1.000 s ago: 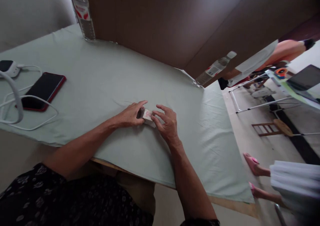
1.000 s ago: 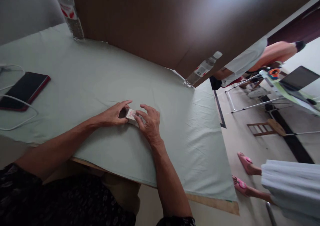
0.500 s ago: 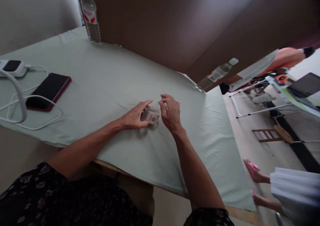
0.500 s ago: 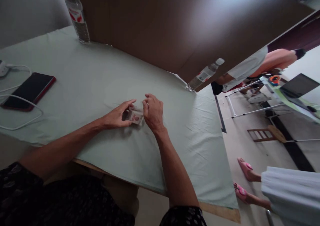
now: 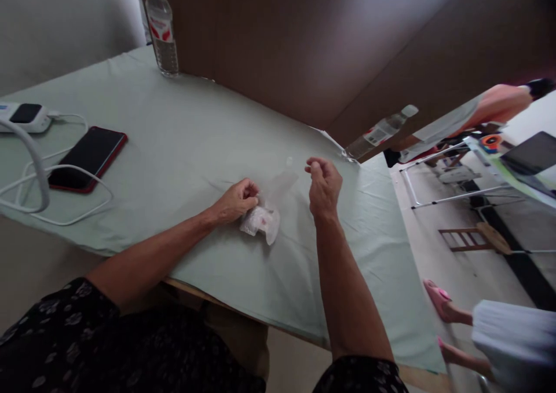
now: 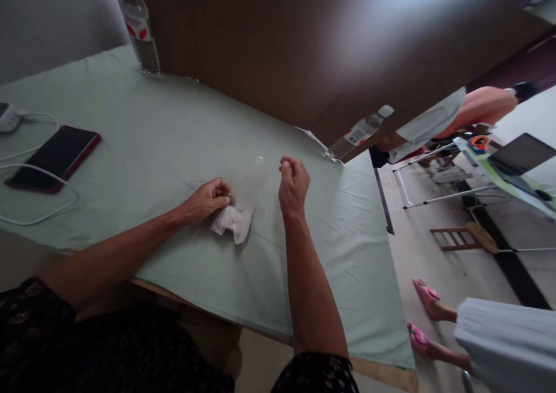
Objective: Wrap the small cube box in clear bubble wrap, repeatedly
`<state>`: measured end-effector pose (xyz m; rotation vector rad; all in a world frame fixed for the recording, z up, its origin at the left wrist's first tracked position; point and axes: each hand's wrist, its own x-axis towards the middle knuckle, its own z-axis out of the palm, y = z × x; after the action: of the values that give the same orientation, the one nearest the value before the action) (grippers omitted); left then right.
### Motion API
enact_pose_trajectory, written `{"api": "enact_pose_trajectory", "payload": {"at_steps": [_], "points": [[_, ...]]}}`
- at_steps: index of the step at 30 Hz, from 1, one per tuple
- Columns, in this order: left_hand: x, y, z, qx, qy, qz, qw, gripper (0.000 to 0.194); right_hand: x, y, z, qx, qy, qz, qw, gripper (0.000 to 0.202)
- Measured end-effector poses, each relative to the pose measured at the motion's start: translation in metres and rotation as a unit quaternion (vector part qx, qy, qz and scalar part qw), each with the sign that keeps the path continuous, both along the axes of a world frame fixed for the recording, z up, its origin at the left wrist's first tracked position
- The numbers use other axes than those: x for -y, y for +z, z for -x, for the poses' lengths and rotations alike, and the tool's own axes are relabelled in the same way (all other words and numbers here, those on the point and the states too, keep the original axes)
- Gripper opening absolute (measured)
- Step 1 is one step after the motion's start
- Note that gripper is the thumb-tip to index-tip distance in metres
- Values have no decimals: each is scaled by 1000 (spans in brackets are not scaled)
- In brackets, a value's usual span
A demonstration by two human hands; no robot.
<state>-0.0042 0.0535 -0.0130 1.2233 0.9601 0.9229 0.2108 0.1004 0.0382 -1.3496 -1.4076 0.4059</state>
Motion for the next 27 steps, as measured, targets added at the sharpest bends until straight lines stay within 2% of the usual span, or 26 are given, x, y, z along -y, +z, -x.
{"api": "enact_pose_trajectory", "payload": {"at_steps": [3,6,8,10,12,17,20,22,25,27], "points": [[-2,0,-1,0,18,7,1000,25,41,-5,8,6,-20,2,1000,22],[-1,4,0,3,14,15,1000,35,79,-11,26,109,61,86,988,33],[1,8,1,-5,23,11,1000,35,93,-16,38,181,68,124,973,40],[2,10,1,-17,41,7,999,29,97,-21,44,216,68,143,963,32],[1,11,2,-27,64,5,998,22,95,-25,43,194,72,158,966,22],[-4,7,5,-57,111,-3,992,22,87,-35,19,5,32,190,981,25],[-2,9,10,-126,178,-81,973,22,85,-40,9,-75,17,214,974,26],[1,15,13,-180,200,-150,951,24,84,-42,8,-100,19,234,967,25],[5,23,14,-244,129,-195,941,37,83,-41,10,-102,38,248,963,25],[6,25,14,-290,83,-188,935,33,83,-39,11,-87,45,242,965,26]]}}
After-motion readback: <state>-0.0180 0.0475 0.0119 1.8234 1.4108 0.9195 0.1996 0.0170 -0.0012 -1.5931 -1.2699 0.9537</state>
